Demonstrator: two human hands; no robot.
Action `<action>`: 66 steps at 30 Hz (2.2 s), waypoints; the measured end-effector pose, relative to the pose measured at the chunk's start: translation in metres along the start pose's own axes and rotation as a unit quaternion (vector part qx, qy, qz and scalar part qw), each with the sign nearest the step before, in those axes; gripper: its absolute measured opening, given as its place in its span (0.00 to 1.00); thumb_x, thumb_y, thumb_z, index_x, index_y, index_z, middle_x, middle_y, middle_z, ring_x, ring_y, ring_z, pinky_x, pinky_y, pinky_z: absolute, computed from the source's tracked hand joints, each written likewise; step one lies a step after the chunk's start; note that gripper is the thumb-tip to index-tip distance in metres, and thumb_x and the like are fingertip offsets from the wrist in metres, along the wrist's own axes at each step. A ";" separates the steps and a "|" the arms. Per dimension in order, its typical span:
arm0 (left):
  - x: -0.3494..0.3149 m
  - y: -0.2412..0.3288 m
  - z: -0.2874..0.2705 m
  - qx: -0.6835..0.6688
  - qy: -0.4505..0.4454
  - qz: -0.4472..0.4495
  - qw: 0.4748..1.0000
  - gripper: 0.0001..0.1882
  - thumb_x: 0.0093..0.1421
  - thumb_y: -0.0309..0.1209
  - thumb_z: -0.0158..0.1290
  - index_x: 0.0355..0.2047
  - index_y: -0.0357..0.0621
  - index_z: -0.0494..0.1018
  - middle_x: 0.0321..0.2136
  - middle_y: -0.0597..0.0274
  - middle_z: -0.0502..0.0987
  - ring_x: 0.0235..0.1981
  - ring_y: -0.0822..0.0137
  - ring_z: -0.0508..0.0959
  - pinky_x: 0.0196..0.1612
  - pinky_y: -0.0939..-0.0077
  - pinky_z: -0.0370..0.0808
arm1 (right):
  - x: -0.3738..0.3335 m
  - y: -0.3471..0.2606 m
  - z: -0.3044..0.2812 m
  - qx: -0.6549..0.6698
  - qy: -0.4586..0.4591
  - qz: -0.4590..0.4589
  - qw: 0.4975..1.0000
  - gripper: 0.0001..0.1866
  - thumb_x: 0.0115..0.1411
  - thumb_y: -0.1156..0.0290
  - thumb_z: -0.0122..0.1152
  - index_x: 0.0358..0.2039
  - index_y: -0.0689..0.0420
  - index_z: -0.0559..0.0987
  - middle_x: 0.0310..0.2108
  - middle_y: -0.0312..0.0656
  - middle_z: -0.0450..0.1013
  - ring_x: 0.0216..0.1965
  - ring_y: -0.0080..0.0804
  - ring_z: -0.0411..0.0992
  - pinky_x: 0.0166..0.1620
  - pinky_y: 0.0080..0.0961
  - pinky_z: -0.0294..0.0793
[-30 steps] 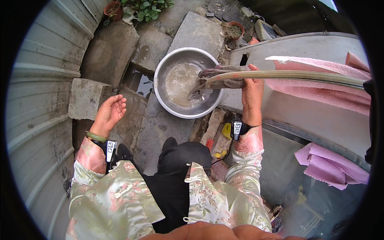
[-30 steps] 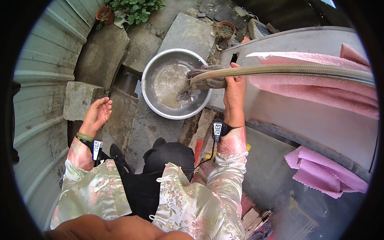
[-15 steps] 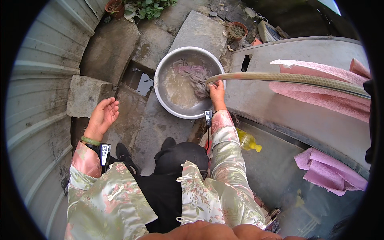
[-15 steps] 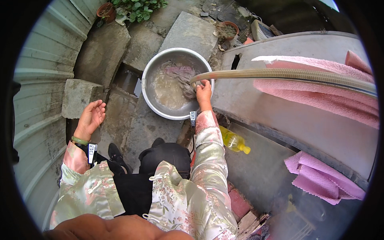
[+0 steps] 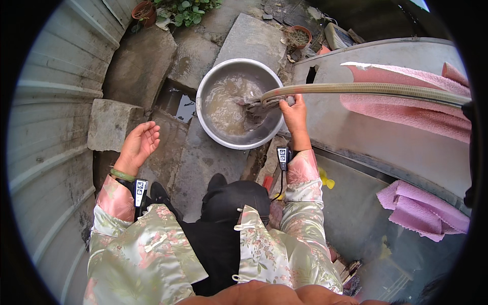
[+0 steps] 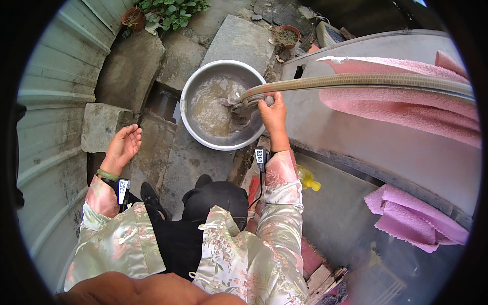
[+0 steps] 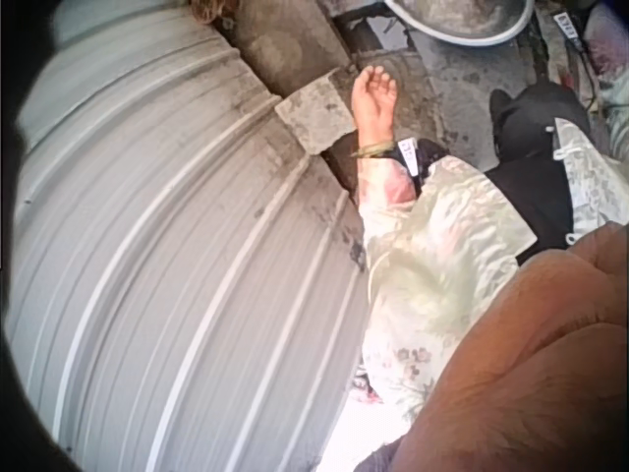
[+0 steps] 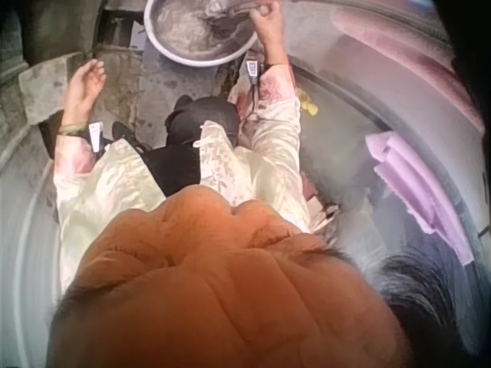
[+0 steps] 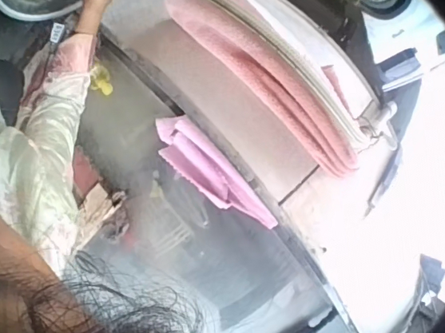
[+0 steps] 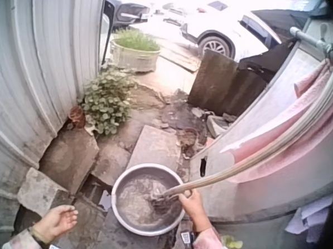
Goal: The person wipes various surfaces in a cluttered room using a cloth, including a cabinet door, a glass display case, and a wooden sculpture. They then go outside to rinse the cloth in a basin of water and return to continue wiping.
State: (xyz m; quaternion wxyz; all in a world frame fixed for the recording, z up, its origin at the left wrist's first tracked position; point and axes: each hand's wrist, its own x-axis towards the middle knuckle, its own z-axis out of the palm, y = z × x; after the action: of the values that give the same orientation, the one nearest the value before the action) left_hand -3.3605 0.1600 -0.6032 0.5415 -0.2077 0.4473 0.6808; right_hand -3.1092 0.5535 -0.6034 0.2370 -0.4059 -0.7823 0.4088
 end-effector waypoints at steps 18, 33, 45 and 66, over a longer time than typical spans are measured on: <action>-0.009 0.002 -0.016 -0.004 0.025 0.007 1.000 0.09 0.64 0.34 0.49 0.40 0.44 0.73 0.34 0.64 0.79 0.30 0.73 0.78 0.32 0.78 0.79 | -0.043 0.109 0.078 -0.383 -0.098 0.038 0.918 0.22 0.52 0.77 0.54 0.49 0.52 0.78 0.57 0.52 0.63 0.52 0.56 0.63 0.55 0.43 0.65; 0.030 -0.010 0.033 -0.021 -0.099 -0.034 0.994 0.07 0.60 0.34 0.51 0.35 0.46 0.73 0.32 0.65 0.77 0.28 0.73 0.77 0.31 0.76 0.78 | -0.036 -0.111 -0.065 -0.283 -0.039 -0.123 0.950 0.07 0.54 0.70 0.61 0.34 0.55 0.80 0.33 0.46 0.74 0.33 0.48 0.74 0.38 0.40 0.73; 0.040 -0.010 0.042 -0.042 -0.115 -0.044 0.992 0.07 0.60 0.34 0.50 0.35 0.47 0.73 0.31 0.68 0.77 0.28 0.73 0.77 0.31 0.76 0.78 | 0.013 -0.405 -0.223 -0.371 0.393 -0.435 0.720 0.18 0.54 0.68 0.63 0.44 0.63 0.76 0.42 0.47 0.73 0.44 0.42 0.70 0.49 0.34 0.68; 0.037 0.007 -0.033 -0.114 -0.001 0.011 0.993 0.07 0.61 0.34 0.49 0.35 0.45 0.72 0.32 0.64 0.77 0.31 0.70 0.76 0.33 0.73 0.77 | 0.077 -0.415 -0.233 -0.524 0.438 -0.314 0.660 0.38 0.54 0.43 0.59 0.52 0.65 0.73 0.50 0.53 0.72 0.52 0.45 0.69 0.49 0.34 0.72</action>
State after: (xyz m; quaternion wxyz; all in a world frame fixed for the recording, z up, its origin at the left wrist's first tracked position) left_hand -3.3858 0.1526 -0.6454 0.5071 -0.2623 0.3680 0.7339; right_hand -3.1717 0.5818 -0.1265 0.4151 -0.3250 -0.7538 -0.3922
